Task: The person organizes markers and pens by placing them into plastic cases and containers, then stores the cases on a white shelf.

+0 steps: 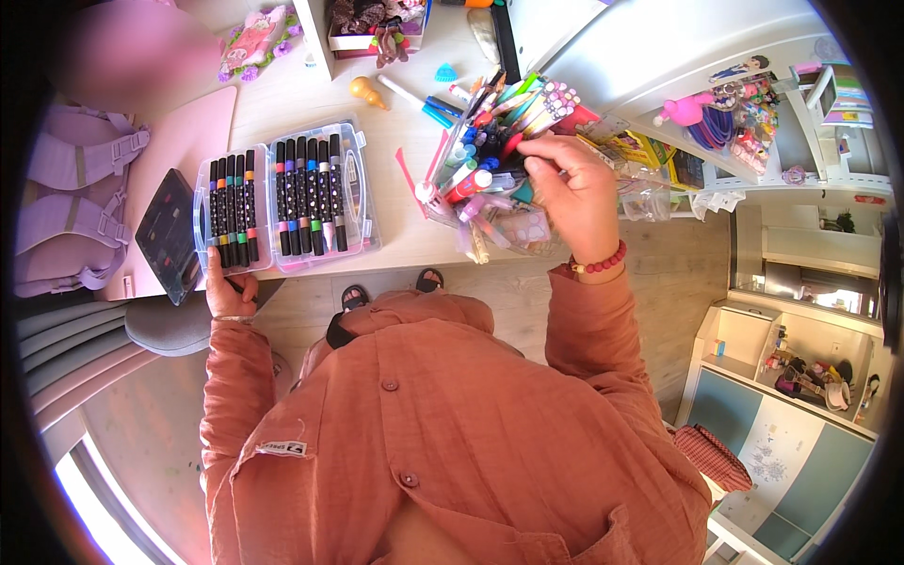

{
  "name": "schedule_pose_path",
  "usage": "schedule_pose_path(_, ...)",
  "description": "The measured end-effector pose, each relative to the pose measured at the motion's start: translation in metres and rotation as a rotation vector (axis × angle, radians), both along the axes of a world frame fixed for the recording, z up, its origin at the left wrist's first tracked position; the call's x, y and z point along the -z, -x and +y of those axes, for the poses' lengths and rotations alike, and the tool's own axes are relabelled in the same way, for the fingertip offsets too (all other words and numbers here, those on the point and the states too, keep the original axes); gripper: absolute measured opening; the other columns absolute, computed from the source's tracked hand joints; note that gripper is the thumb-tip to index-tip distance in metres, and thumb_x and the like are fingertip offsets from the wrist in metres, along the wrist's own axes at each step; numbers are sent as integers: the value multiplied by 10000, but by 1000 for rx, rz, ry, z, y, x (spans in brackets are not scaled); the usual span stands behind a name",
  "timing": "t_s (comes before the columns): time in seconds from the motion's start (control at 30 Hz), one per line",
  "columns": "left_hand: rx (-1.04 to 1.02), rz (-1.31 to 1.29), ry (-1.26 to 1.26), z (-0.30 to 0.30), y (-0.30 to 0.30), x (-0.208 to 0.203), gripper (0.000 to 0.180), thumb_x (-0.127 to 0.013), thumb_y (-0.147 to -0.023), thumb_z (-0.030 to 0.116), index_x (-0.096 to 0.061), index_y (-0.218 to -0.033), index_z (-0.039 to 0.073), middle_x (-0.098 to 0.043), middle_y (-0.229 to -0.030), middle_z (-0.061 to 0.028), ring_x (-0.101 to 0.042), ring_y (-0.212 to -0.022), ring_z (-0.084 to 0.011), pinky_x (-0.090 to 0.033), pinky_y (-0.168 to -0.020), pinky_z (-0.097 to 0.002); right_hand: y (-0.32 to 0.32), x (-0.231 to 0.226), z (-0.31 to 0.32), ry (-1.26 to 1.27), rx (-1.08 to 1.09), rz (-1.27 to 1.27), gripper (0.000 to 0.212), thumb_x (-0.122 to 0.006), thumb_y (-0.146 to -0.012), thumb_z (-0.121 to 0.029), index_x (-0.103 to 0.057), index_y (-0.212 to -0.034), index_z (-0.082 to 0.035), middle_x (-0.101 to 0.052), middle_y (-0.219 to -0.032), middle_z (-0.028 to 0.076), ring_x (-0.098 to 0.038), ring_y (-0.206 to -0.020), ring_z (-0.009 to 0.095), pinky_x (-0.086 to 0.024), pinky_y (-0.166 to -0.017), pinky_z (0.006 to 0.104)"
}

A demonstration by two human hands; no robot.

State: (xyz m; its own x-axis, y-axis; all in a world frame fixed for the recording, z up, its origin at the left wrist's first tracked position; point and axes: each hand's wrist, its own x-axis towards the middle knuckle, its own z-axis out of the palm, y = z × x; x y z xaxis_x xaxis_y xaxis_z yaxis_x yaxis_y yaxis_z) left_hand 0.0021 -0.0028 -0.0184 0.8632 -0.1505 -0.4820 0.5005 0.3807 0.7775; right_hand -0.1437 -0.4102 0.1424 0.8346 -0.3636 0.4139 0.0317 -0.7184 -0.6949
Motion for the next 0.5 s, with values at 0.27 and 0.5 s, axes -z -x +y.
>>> schedule_pose_path(0.27, 24, 1, 28, 11, -3, 12, 383, -495, -859, 463, -548, -921, 89, -607, -702, -43, -312, -313, -117, -185, -287, -234, 0, 4, -4, 186, 207, 126, 162, -631, -738, -41, -632, -899, -23, -633, -798, 81, -592, -662, 167, -457, -602, 258)
schedule_pose_path(0.5, 39, 18, -6, 3, 0, 1, 400, -474, -864, 475, -548, -930, 87, -614, -721, -46, -303, -301, -118, -183, -286, -233, -7, 5, 4, 285, 278, 221, 159, -650, -686, -30, -613, -841, -30, -641, -796, 109, -617, -700, 242, -477, -612, 314)
